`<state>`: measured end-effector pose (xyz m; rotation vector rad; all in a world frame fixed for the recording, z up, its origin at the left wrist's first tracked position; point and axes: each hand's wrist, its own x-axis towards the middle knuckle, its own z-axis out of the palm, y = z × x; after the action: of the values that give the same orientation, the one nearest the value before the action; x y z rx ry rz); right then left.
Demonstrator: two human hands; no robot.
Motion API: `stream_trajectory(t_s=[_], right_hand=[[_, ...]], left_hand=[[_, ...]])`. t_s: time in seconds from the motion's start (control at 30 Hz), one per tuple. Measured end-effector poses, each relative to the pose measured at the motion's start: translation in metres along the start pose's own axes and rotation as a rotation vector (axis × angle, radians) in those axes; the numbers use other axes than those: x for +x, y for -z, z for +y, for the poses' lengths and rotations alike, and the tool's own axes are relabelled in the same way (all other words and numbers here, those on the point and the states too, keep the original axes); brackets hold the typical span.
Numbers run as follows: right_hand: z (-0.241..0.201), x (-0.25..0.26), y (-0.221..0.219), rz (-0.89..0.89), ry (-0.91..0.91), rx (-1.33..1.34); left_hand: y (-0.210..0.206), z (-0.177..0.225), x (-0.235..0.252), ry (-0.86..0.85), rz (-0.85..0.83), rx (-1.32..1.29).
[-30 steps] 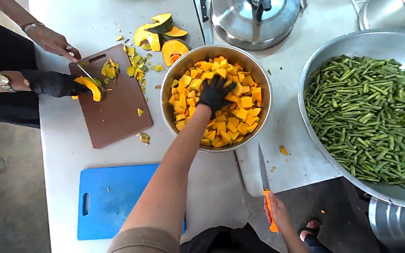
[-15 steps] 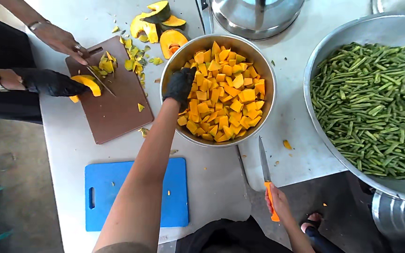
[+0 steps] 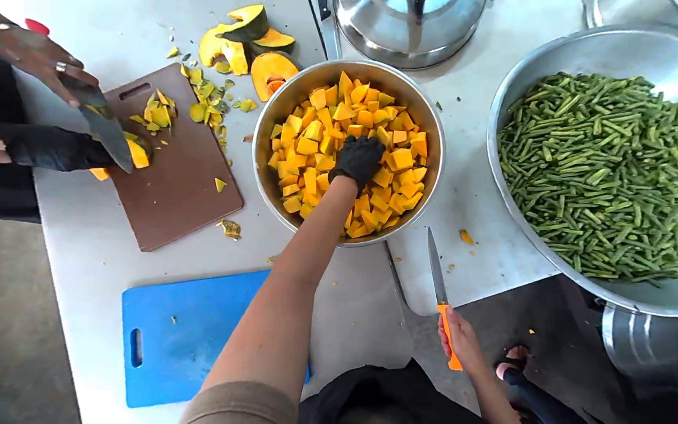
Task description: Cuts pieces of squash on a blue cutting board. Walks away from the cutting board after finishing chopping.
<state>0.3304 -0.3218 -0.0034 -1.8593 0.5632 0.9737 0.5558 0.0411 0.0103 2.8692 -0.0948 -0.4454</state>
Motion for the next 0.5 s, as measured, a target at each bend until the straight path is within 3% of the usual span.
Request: stream_trajectory(t_s=[0.17,0.3,0.37,0.5], right_hand=[[0.013,-0.001,0.001,0.010,-0.014,0.032],[0.012,0.003,-0.001,-0.001,0.001,0.030],[0.006,0.004,-0.003,-0.003,0.008,0.018],[0.002,0.003,-0.003,-0.001,0.045,0.037]], left_hand=[[0.018,0.002,-0.023,0.195,-0.148,-0.203],[0.036,-0.006,-0.042,0.282,0.051,-0.650],[0.049,-0.005,-0.046,0.344,0.190,-0.760],[0.063,-0.017,-0.046,0.405,0.254,-0.898]])
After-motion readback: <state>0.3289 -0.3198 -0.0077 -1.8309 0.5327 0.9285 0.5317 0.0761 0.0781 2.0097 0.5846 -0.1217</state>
